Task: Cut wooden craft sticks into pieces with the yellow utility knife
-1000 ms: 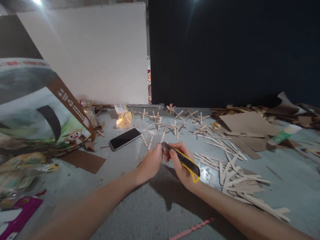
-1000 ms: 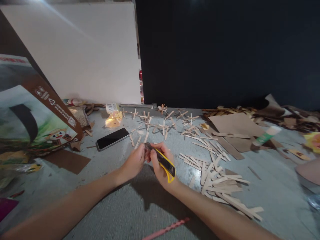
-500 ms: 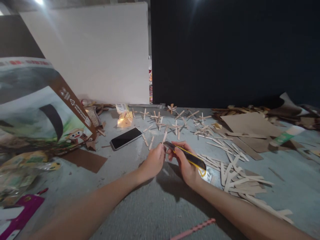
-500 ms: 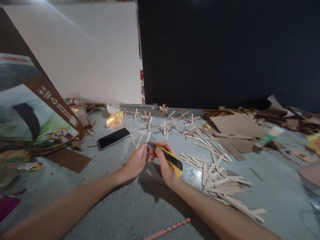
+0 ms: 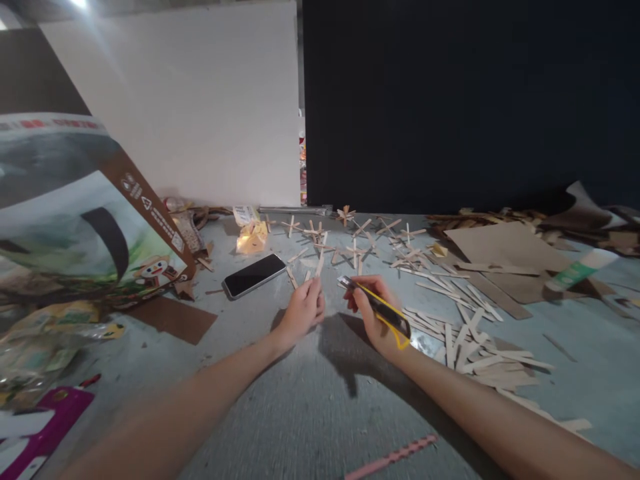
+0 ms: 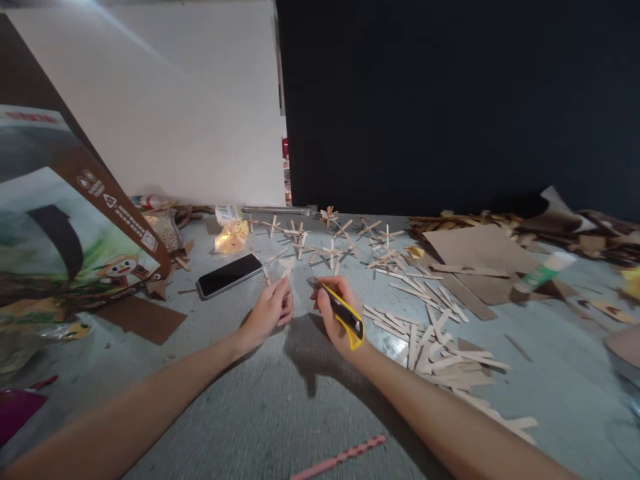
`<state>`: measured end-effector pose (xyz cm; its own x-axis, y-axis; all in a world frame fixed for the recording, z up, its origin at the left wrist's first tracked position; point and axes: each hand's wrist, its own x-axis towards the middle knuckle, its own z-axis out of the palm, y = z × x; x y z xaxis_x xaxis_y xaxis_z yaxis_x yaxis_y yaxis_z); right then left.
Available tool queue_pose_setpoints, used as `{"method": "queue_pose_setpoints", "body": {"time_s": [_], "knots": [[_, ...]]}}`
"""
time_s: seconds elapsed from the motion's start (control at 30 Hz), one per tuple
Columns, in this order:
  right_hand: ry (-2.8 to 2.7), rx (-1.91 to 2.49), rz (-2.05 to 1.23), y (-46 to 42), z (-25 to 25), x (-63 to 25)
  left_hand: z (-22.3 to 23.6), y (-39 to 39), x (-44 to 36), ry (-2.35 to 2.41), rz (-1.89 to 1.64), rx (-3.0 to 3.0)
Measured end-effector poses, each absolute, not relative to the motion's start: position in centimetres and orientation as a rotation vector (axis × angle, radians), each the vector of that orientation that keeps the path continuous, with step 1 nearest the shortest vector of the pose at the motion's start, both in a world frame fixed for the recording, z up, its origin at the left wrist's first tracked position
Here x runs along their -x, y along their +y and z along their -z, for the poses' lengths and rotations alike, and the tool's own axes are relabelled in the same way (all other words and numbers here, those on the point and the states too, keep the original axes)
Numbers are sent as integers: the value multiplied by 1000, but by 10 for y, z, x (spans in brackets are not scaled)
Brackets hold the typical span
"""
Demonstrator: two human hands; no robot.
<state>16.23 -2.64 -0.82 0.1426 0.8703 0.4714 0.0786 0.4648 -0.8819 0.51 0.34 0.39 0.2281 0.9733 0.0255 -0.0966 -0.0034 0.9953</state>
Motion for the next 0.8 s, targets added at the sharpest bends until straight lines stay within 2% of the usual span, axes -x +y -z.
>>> {"method": "queue_pose_setpoints", "body": {"time_s": [0.8], "knots": [[-1245, 993, -819, -22, 5, -162, 0, 7, -3, 937, -1081, -1316]]}}
